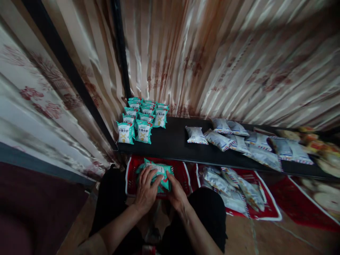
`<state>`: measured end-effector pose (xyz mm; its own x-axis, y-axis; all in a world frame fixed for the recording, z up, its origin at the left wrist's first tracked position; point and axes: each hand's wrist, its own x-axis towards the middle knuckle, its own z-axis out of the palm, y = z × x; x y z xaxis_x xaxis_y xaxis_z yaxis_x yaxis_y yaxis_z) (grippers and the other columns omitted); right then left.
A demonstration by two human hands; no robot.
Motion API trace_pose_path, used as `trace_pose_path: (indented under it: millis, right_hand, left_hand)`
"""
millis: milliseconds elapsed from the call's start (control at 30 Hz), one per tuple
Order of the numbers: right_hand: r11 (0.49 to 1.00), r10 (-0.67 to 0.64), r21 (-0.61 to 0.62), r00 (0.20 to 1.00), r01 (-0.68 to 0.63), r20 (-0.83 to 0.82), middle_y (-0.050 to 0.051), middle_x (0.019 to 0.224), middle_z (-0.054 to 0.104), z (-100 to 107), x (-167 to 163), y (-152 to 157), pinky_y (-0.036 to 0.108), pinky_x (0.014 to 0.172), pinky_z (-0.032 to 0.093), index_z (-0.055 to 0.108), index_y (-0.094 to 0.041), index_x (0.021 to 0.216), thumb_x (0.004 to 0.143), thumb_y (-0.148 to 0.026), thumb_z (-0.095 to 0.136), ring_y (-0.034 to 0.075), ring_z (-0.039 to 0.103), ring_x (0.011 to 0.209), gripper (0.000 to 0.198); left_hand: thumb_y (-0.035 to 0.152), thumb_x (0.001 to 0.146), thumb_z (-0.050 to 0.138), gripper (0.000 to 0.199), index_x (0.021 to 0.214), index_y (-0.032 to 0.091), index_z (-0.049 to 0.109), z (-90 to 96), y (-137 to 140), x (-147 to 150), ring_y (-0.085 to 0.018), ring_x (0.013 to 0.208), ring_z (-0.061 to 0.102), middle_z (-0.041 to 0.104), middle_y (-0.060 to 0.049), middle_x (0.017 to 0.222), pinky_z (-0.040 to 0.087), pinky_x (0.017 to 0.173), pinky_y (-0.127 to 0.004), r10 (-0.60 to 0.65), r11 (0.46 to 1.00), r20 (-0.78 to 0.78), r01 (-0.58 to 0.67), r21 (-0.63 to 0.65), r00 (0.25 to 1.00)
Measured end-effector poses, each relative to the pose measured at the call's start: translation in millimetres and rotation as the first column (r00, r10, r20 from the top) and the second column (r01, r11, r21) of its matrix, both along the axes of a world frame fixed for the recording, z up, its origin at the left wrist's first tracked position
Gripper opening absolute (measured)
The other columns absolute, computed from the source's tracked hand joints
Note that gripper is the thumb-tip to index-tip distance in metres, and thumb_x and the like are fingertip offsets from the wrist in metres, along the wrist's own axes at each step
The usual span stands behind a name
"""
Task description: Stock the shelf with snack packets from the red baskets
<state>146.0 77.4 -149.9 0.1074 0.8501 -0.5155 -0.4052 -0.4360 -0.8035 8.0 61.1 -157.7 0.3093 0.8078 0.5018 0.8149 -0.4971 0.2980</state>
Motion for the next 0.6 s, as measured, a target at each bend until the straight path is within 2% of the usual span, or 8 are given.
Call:
trace_pose_path:
  millis: [100,133,267,433,500,600]
  right_hand:
    - [0.989,-0.137,-0.078,0.975,0.125,-0.174,0.001,0.095,0.068,14,4,-4,0.032,0.072,0.053,0.061,-0.024,0.092,0.065,-0.04,0.072,0.021,0.064,0.089,0.033]
    - [0.987,-0.152,-0.088,0.971,0.137,-0.187,0.001,0.094,0.068,19,6,-5,0.032,0.071,0.053,0.061,-0.024,0.092,0.064,-0.039,0.072,0.02,0.063,0.089,0.033]
    - [0.993,-0.094,-0.082,0.982,0.082,-0.162,0.003,0.093,0.069,36,16,-10,0.032,0.069,0.052,0.06,-0.023,0.095,0.067,-0.043,0.069,0.022,0.064,0.089,0.036]
    - [1.0,-0.016,-0.024,0.994,0.013,-0.108,0.004,0.09,0.069,48,28,-11,0.031,0.069,0.051,0.062,-0.024,0.098,0.072,-0.058,0.06,0.021,0.065,0.084,0.043]
    - [1.0,-0.005,-0.012,0.993,0.003,-0.119,0.003,0.086,0.068,49,32,-9,0.029,0.069,0.05,0.064,-0.024,0.096,0.071,-0.063,0.059,0.018,0.065,0.078,0.047]
    - [0.999,-0.018,0.048,0.999,0.019,-0.031,0.001,0.083,0.068,48,35,-6,0.027,0.071,0.047,0.067,-0.022,0.088,0.066,-0.06,0.069,0.016,0.062,0.076,0.044]
  left_hand:
    - [0.009,0.087,0.043,0.041,0.126,0.021,0.052,7.8,2,1,-0.025,0.134,0.033,0.054,-0.008,0.129,0.031,0.111,-0.048,-0.014,1.0,0.014,0.014,0.013,1.0]
    - [0.01,0.087,0.042,0.042,0.128,0.021,0.05,8.5,3,0,-0.024,0.135,0.032,0.053,-0.008,0.131,0.029,0.111,-0.048,-0.03,0.999,0.011,0.03,0.017,0.999]
    - [0.01,0.089,0.04,0.044,0.129,0.025,0.05,6.6,9,-4,-0.024,0.134,0.034,0.048,-0.008,0.135,0.034,0.109,-0.045,-0.076,0.997,0.011,0.075,0.013,0.997]
    - [0.021,0.089,0.044,0.047,0.136,0.026,0.042,12.5,21,-3,-0.023,0.123,0.046,0.049,-0.009,0.133,0.04,0.104,-0.042,-0.057,0.977,0.164,0.089,-0.194,0.985]
    - [0.027,0.09,0.044,0.049,0.138,0.023,0.038,17.3,26,0,-0.023,0.123,0.047,0.05,-0.01,0.133,0.04,0.104,-0.041,-0.055,0.952,0.282,0.135,-0.275,0.958]
    - [0.032,0.089,0.044,0.05,0.137,0.02,0.038,20.9,32,3,-0.024,0.126,0.045,0.049,-0.012,0.136,0.036,0.106,-0.043,-0.062,0.904,0.438,0.237,-0.356,0.897]
